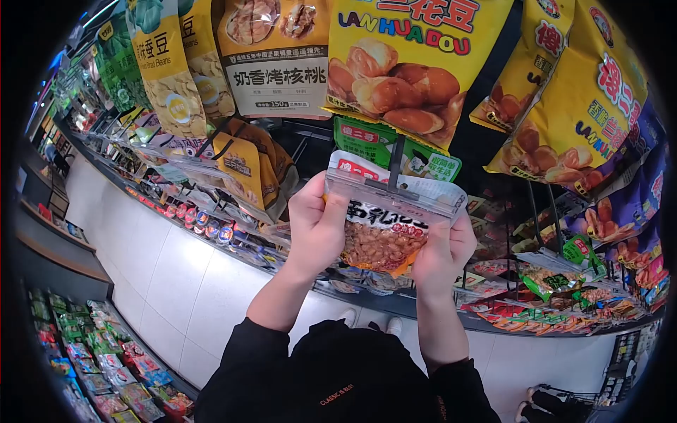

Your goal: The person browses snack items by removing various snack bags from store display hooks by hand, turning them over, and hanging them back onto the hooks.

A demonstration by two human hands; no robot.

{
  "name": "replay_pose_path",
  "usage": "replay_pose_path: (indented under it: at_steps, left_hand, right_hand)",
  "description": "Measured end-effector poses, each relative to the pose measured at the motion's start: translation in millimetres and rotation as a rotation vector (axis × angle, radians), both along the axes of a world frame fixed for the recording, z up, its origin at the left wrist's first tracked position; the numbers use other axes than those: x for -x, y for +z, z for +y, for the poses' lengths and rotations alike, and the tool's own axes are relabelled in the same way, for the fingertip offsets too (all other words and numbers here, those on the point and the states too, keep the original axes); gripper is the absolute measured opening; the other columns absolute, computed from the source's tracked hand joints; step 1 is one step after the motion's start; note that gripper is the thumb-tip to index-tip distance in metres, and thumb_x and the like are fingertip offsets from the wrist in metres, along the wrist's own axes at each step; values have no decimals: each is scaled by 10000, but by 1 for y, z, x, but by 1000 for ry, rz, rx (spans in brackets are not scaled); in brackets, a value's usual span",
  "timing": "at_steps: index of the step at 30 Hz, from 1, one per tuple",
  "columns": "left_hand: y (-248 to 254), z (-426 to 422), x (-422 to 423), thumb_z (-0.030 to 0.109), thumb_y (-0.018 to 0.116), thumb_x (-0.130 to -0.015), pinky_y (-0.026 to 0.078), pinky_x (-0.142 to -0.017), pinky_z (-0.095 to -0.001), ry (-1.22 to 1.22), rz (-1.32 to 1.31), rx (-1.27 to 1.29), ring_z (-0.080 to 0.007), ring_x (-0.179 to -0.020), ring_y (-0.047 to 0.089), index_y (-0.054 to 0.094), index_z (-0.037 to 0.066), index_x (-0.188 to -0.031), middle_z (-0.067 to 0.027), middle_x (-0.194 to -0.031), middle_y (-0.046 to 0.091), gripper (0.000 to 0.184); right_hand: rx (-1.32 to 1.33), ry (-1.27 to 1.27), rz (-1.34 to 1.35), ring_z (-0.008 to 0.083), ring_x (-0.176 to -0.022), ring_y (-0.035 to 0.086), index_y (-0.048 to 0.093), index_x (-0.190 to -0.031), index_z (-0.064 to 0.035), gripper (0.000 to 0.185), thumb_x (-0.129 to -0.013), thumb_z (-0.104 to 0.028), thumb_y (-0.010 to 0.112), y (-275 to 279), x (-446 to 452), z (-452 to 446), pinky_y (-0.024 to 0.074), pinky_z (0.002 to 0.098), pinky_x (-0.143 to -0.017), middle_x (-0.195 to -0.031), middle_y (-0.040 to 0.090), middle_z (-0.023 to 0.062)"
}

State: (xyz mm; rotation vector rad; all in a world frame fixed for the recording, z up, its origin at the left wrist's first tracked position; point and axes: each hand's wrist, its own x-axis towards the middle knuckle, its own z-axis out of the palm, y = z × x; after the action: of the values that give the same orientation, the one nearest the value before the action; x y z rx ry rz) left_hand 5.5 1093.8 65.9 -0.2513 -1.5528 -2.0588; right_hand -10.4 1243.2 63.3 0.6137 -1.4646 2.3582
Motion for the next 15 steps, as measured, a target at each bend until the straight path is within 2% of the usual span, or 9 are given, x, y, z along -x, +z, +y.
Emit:
replay_pose_path:
  at_steps: [3,5,7,9,11,13,15]
  left_hand:
    - [0,-5,1,117,456,-946,424,-712,-189,25,39,83,-37,-798,514,568,-62,-983,-41,-889,629,214]
    - [1,-6,0,125,456,-950,421,-717,-189,56,-31,49,-39,-797,517,568,-61,-984,-41,-887,629,219]
    - [-3,-6,1,127,457,-951,423,-723,-192,62,-4,55,-44,-799,526,564,-57,-995,-40,-892,629,218]
    - [-12,-3,3,114,453,-949,425,-724,-194,65,-37,-33,-50,-809,536,561,-55,-1000,-44,-907,628,207]
    - [-20,-1,1,97,446,-947,430,-722,-200,109,-29,11,-53,-810,540,560,-50,-991,-48,-921,626,191]
    - [-15,5,-2,132,466,-948,454,-715,-224,221,-47,-86,-86,-778,584,585,-32,-948,-94,-887,649,203]
    - [-9,8,0,143,464,-950,439,-667,-209,258,-94,-52,-70,-723,556,572,-19,-924,-66,-836,627,196]
  right_hand:
    - [-15,12,-42,116,-922,561,528,-1083,68,220,-930,-71,454,2,0,-4,437,257,-829,-1021,608,97]
    - [-28,18,-71,111,-924,559,528,-1089,64,220,-935,-73,450,5,0,-9,436,253,-829,-1023,608,91]
    - [-85,-3,-35,60,-854,524,551,-1056,55,234,-964,-119,426,5,-1,-10,423,212,-788,-956,614,49]
    - [-95,2,-38,61,-840,526,553,-1043,58,229,-959,-120,436,1,1,-7,425,211,-776,-939,618,47]
    - [-136,-7,-42,62,-814,530,557,-1017,64,222,-950,-123,457,-4,3,-1,429,208,-752,-905,626,43]
    - [-139,-3,-38,62,-792,529,559,-1005,60,213,-945,-124,469,-1,5,-1,434,212,-730,-884,627,45]
    - [-138,-2,-28,63,-770,528,562,-994,55,205,-940,-126,481,0,9,0,438,216,-708,-863,628,47]
